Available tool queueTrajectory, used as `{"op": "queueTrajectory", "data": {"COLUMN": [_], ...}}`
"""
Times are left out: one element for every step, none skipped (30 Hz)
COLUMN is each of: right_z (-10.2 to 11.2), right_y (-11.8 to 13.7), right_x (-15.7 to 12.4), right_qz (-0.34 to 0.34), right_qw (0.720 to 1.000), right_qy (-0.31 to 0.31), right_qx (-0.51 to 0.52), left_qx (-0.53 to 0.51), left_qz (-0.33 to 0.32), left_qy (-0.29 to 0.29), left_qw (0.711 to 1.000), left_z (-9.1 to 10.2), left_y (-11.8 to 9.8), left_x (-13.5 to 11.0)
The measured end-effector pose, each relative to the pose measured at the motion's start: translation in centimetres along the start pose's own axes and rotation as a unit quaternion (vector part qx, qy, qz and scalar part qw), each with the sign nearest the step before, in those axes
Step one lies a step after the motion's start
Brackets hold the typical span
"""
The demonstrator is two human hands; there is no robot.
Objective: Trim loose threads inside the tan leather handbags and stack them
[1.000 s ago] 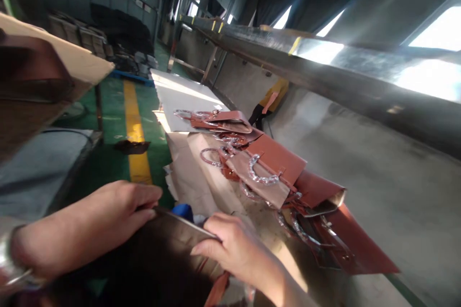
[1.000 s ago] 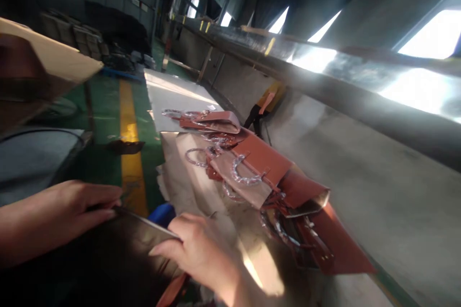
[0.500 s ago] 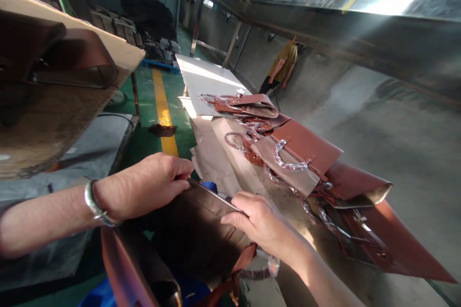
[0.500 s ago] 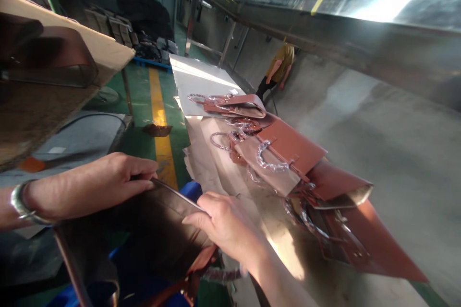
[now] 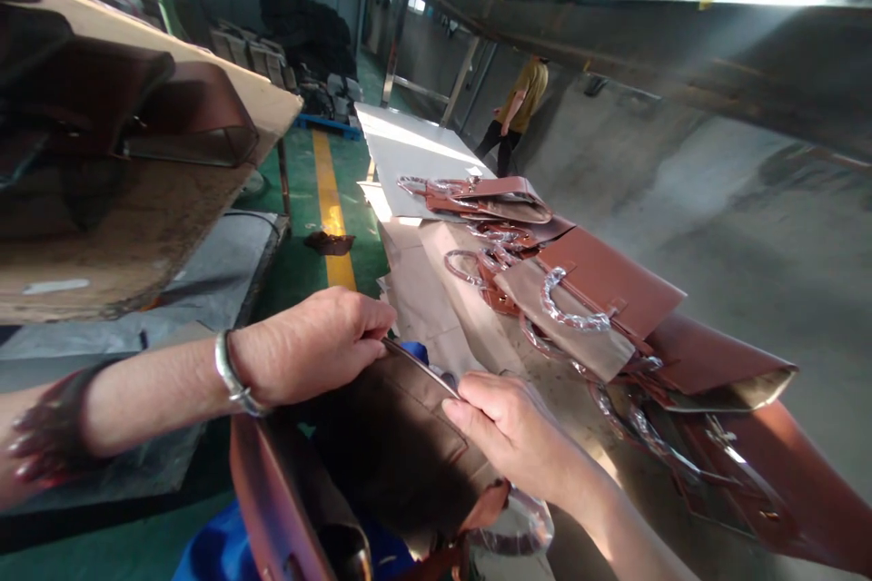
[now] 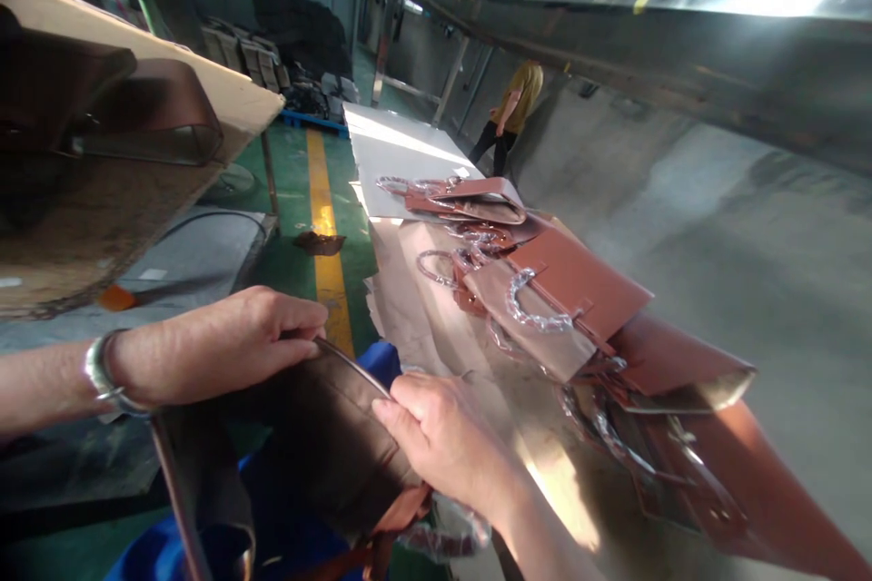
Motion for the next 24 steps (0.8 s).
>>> {"op": "queueTrajectory", "data": {"right_z": [0.0,0.0,0.1,0.2,0.3,0.3,0.4,0.4,0.4,0.4,0.4,0.4,0.2,0.1,0.0,-0.2,-0.4,-0.5,-0.6,-0.6,-0.7,-0.7,-0.7,-0.7], "right_y": [0.0,0.0,0.0,-0.1,-0.2,-0.3,-0.4,-0.3,-0.1,0.2,0.6,0.8,1.0,1.1,1.1,1.1,1.1,1.1,1.1,1.2,1.3,1.3,1.4,1.4], "right_x": [0.0,-0.1,-0.1,-0.2,-0.2,-0.1,0.0,0.2,0.4,0.7,1.0,1.3,1.5,1.6,1.8,1.8,1.9,1.9,1.9,1.9,1.9,1.9,1.9,1.9], "right_qz": [-0.001,-0.002,-0.006,-0.012,-0.022,-0.032,-0.039,-0.041,-0.037,-0.028,-0.016,-0.007,0.0,0.003,0.004,0.005,0.005,0.007,0.009,0.012,0.015,0.018,0.021,0.024], "right_qw": [1.0,1.0,0.999,0.998,0.997,0.995,0.993,0.992,0.992,0.992,0.994,0.995,0.996,0.996,0.997,0.997,0.998,0.998,0.998,0.998,0.998,0.997,0.996,0.995], "right_qy": [0.006,0.011,0.015,0.02,0.026,0.035,0.042,0.049,0.052,0.052,0.048,0.044,0.042,0.04,0.038,0.037,0.036,0.035,0.034,0.033,0.035,0.037,0.04,0.044], "right_qx": [-0.006,-0.017,-0.033,-0.052,-0.071,-0.087,-0.101,-0.108,-0.11,-0.107,-0.101,-0.092,-0.083,-0.074,-0.067,-0.061,-0.056,-0.051,-0.049,-0.051,-0.058,-0.068,-0.081,-0.092], "left_qx": [-0.001,-0.002,-0.002,-0.003,-0.004,-0.004,-0.005,-0.006,-0.006,-0.006,-0.004,-0.002,0.001,0.003,0.004,0.004,0.003,0.001,-0.002,-0.005,-0.007,-0.009,-0.011,-0.01], "left_qz": [-0.002,-0.003,-0.004,-0.004,-0.003,-0.003,-0.002,-0.002,-0.003,-0.004,-0.005,-0.005,-0.004,-0.004,-0.003,-0.003,-0.004,-0.006,-0.009,-0.012,-0.014,-0.017,-0.019,-0.021], "left_qy": [0.0,-0.002,-0.006,-0.01,-0.014,-0.016,-0.016,-0.015,-0.014,-0.013,-0.011,-0.009,-0.006,-0.003,0.0,0.003,0.004,0.005,0.006,0.006,0.007,0.007,0.007,0.007], "left_qw": [1.0,1.0,1.0,1.0,1.0,1.0,1.0,1.0,1.0,1.0,1.0,1.0,1.0,1.0,1.0,1.0,1.0,1.0,1.0,1.0,1.0,1.0,1.0,1.0], "left_z": [0.0,0.0,0.0,0.1,0.2,0.2,0.2,0.2,0.2,0.2,0.2,0.2,0.2,0.2,0.2,0.1,0.1,0.1,0.1,0.1,0.1,0.1,0.1,0.1], "left_y": [0.0,0.0,0.0,0.0,0.1,0.1,0.1,0.0,0.0,-0.1,-0.2,-0.3,-0.4,-0.5,-0.5,-0.5,-0.5,-0.4,-0.4,-0.4,-0.4,-0.4,-0.4,-0.4], "left_x": [0.0,0.1,0.1,0.0,0.0,-0.1,-0.2,-0.3,-0.4,-0.5,-0.5,-0.6,-0.7,-0.7,-0.7,-0.7,-0.7,-0.7,-0.7,-0.6,-0.6,-0.6,-0.7,-0.7]}}
Point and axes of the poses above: each hand's wrist, its own x-axis towards the middle knuckle, its own z-axis out of the back of the hand, y = z × x, the point moved 9 cm from there along x, towards the middle knuckle, and after that the axes turned 12 degrees about z, right-handed, at the moved point
